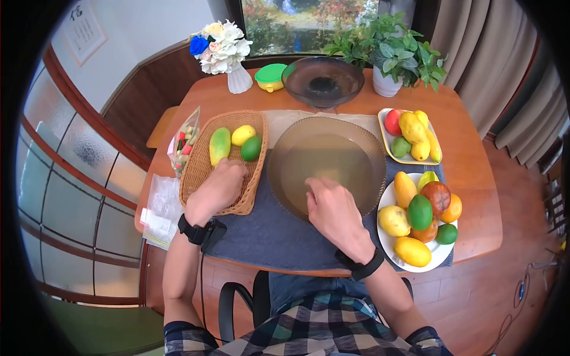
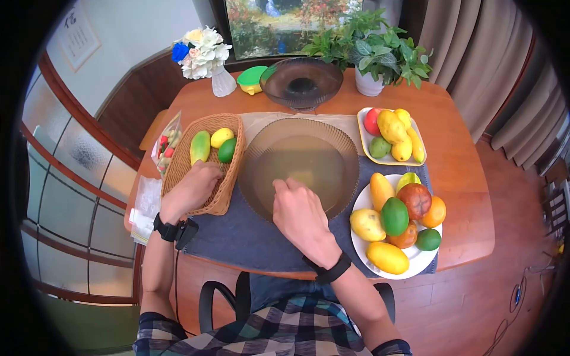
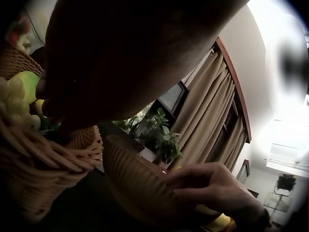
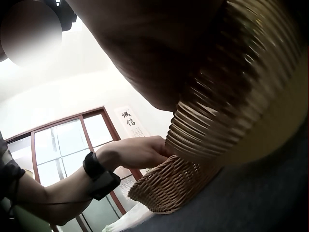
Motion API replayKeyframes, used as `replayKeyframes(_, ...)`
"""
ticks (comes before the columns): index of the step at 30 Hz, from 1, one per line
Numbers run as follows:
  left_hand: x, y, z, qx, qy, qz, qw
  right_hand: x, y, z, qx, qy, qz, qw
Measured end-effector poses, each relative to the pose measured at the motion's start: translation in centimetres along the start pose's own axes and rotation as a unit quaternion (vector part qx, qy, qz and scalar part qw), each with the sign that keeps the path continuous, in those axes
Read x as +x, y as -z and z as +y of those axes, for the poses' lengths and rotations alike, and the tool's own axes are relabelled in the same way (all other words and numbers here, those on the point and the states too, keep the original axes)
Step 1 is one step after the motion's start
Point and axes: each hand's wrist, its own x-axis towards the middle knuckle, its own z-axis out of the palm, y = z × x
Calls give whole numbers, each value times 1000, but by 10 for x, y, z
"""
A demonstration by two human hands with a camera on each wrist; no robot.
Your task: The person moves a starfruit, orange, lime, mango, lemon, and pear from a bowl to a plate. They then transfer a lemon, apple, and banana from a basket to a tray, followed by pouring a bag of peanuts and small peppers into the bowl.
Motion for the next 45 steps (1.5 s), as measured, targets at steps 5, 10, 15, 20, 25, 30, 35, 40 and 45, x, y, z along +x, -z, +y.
replayKeyframes(5, 18, -13, -11, 46, 20, -26, 998, -1, 1, 1, 1, -21, -14, 1000)
replayKeyframes(10, 28, -16, -4, 65, 43, -48, 996, -1, 2, 2, 9, -20, -27, 999)
replayKeyframes(15, 24, -12, -4, 52, 23, -20, 998, -2, 1, 4, 2, -20, -27, 999)
replayKeyframes(20, 16, -4, -16, 22, 21, 41, 999, -2, -1, 4, -4, -15, -24, 1000)
replayKeyframes(25, -3, 26, -15, 5, 30, 150, 988, -2, -1, 3, -19, 5, 7, 1000)
replayKeyframes(30, -15, 53, -3, -5, 61, 239, 969, -2, 1, 2, -7, 2, 8, 1000)
replayKeyframes(35, -24, 82, 18, 25, 47, 281, 958, -2, 2, 3, 8, -5, 6, 1000)
replayKeyframes(40, -24, 109, 52, 8, 28, 322, 946, -2, 2, 5, 36, -20, 17, 999)
replayKeyframes(45, -13, 123, 102, -70, 0, 352, 933, 0, 5, 4, 76, -39, 67, 994)
